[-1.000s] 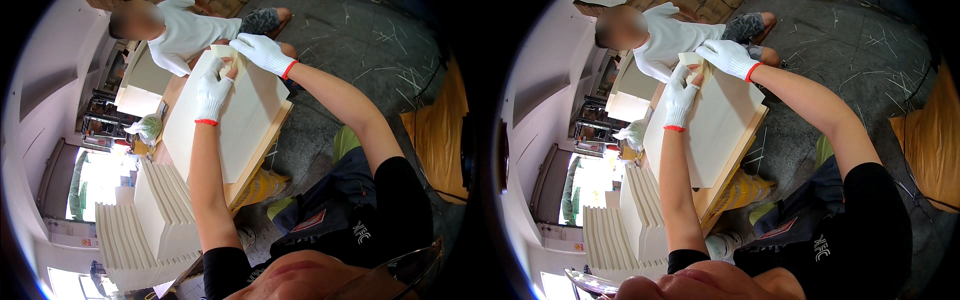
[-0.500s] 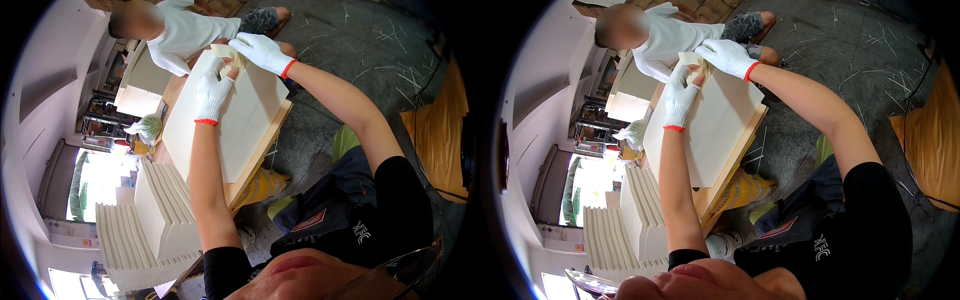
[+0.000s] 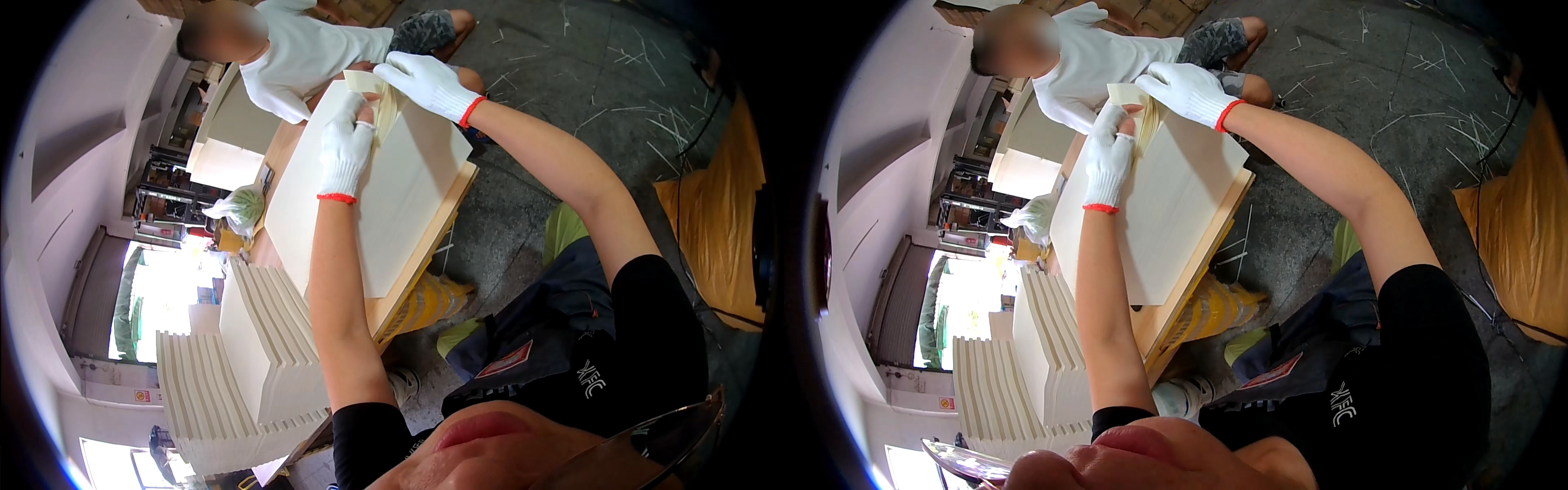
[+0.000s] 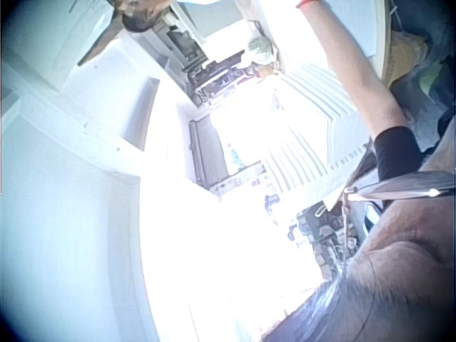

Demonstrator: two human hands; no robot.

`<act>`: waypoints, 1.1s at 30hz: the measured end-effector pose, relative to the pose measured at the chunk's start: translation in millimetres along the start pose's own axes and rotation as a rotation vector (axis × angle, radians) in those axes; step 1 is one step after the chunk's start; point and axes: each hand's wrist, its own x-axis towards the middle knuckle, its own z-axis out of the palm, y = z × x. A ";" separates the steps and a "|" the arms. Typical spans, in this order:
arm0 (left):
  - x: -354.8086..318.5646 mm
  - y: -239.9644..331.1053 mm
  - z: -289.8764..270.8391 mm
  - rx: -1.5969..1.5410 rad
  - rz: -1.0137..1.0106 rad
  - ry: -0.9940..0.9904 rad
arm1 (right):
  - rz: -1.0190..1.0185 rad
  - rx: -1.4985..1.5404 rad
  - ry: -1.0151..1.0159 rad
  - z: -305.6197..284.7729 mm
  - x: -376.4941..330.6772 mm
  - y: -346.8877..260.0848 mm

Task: The person applies white adhesive strips to the edges of rectangular white boards and then stacks them onto a pile.

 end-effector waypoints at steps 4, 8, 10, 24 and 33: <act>6.1 -31.1 8.4 0.072 0.162 0.090 | 0.014 0.009 -0.005 3.0 0.7 -1.9; 6.6 -31.8 8.7 0.034 0.132 0.083 | 0.034 -0.008 -0.015 1.7 0.3 -3.0; 6.1 -32.0 8.1 0.017 0.146 0.086 | 0.026 -0.007 -0.013 1.4 -1.4 -4.4; -1.1 -1.2 0.1 0.047 0.074 0.061 | 0.018 -0.032 0.007 2.1 0.1 -4.5; 0.7 -15.3 6.2 0.140 0.197 0.111 | 0.022 0.000 0.014 5.4 -0.2 -0.4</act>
